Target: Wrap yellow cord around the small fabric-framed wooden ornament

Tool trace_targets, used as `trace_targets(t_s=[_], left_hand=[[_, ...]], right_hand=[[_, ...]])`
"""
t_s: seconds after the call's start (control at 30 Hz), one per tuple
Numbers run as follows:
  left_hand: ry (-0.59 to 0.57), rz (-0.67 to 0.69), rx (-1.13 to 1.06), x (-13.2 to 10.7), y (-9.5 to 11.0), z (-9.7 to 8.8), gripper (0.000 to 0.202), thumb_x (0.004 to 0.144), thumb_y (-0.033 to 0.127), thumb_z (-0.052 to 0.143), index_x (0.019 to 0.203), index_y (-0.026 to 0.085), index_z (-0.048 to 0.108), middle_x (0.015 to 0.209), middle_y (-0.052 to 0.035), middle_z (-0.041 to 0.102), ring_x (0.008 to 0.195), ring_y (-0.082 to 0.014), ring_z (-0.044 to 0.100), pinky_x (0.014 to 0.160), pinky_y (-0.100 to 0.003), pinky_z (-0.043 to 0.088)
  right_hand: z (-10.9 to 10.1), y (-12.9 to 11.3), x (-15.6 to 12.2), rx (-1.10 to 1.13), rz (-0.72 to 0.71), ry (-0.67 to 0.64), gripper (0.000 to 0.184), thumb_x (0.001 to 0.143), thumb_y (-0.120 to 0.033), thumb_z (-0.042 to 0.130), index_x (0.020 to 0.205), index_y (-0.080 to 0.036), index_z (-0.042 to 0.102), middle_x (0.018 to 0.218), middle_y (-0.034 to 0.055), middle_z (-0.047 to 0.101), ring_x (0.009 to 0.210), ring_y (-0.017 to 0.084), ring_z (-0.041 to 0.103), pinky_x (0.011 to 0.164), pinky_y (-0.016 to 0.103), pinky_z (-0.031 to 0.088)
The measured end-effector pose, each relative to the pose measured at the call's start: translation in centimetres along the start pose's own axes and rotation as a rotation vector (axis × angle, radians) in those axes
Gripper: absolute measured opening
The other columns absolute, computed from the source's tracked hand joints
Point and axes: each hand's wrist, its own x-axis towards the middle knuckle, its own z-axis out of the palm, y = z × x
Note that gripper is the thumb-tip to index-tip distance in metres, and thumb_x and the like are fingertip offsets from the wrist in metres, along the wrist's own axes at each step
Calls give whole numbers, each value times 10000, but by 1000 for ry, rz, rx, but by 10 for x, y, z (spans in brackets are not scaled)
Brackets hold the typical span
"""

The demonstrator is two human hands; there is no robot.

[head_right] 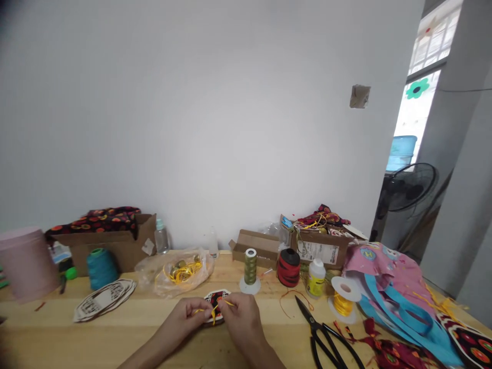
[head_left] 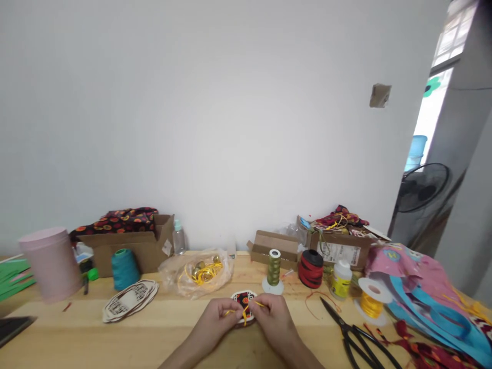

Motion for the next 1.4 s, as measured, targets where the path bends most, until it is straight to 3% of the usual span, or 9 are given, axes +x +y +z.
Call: trace_targets(t_s=[0.2,0.37,0.57,0.77,0.93,1.07,1.4], left_hand=[[54,-6,-64,8,-11,-6,251,595,357,640,649,112,637,557,4,637,527,-113,514,538,-190,360],[58,14,-101,12,-18,-9,285,548,389,665,615,114,630,542,-10,650,514,-125,528,536,-205,369],[68,36,-114,9,-14,-11,232,563,342,670,591,113,646,545,-6,655,540,-130,532,557,-203,363],[64,9,-183,4,-7,-5,293,524,393,678,578,107,638,492,-2,617,498,-116,509,515,-195,354],[42,-12,-207,2,-5,-6,308,530,394,674,631,105,641,521,-9,619,492,-108,503,505,-191,350],[29,4,-169,7,-14,-12,272,560,356,665,663,106,648,561,-10,639,535,-118,509,550,-199,356],[83,-7,-13,11,-20,-9,290,601,381,605,614,95,649,565,-6,640,549,-139,510,577,-227,358]], right_hand=[[3,-3,-1,43,-27,-77,180,691,-219,501,703,-139,662,566,-22,583,499,88,456,434,152,307],[7,-5,-1,-66,-69,12,122,642,-202,547,602,-169,657,482,-27,515,475,85,378,438,174,240],[13,-3,1,-153,-91,72,149,645,-167,506,555,-153,624,482,-15,496,477,91,364,453,194,221],[17,0,2,-76,-78,-19,239,724,-198,435,633,-124,643,517,-9,524,475,83,383,426,165,242],[21,4,0,-4,-74,-115,240,724,-229,453,595,-135,631,438,-51,433,436,67,284,400,162,197],[24,11,0,9,-42,-91,314,736,-279,446,504,-124,589,421,-57,344,447,65,215,407,174,167],[19,12,4,99,22,-74,223,667,-268,515,577,-101,631,483,-30,418,470,72,303,424,166,230]])
